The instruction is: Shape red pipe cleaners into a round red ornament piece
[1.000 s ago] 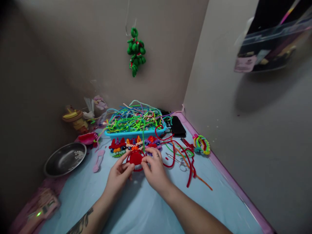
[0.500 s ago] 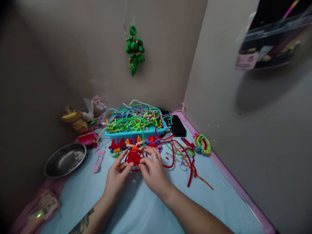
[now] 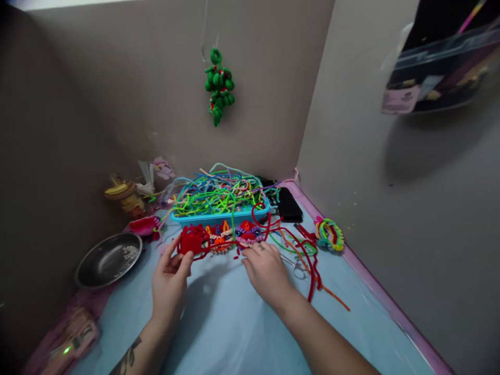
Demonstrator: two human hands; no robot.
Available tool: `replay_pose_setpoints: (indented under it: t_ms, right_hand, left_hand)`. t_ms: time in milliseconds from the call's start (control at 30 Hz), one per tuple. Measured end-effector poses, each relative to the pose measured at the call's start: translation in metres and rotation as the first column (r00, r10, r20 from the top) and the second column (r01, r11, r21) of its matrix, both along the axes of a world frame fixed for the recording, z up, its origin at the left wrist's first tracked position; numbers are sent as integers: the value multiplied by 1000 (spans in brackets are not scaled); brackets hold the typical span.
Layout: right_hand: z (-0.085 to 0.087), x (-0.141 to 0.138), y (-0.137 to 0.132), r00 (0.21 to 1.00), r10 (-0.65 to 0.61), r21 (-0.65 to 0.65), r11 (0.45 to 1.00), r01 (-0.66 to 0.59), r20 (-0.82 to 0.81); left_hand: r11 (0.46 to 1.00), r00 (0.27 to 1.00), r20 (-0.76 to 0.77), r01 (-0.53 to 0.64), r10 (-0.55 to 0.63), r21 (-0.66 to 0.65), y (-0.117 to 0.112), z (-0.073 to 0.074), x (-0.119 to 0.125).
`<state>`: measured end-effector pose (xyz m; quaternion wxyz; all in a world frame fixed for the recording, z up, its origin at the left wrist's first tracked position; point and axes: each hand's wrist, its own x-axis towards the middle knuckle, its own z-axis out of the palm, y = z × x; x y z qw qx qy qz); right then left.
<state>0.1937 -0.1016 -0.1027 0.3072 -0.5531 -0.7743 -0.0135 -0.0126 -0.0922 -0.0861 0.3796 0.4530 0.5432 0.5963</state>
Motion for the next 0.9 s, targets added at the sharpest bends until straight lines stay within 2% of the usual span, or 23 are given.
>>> replay_pose_setpoints:
  t_ms: [167,367,433,533,600,667,767,900]
  right_hand:
    - [-1,3,3,995,-72,20,997,74,-62]
    - [-6,19,11,983,-184,38,982,183,11]
    - [-5,24,13,981,-188,82,978,192,-58]
    - [0,27,12,954,-110,160,974,159,-277]
    - [5,26,9,895,-21,174,979,110,-445]
    - [7,24,6,802,36,154,985,71,-596]
    - [6,21,4,660,37,105,992,63,-751]
    - [-6,20,8,539,18,51,998,46,-842]
  left_hand:
    - [999,996,91,27,-26,-16,4,-2,-2]
    - [997,986,160,60,-51,-55,7,0,-6]
    - [995,982,180,71,-58,-67,8,1,-5]
    - [987,973,211,119,-94,-111,10,1,-5]
    - [974,962,241,166,-126,-156,11,0,-4]
    - [957,951,269,210,-153,-198,12,-2,-5]
    - [938,939,284,263,-195,-227,13,-5,-5]
    - [917,930,286,305,-229,-256,12,-6,-3]
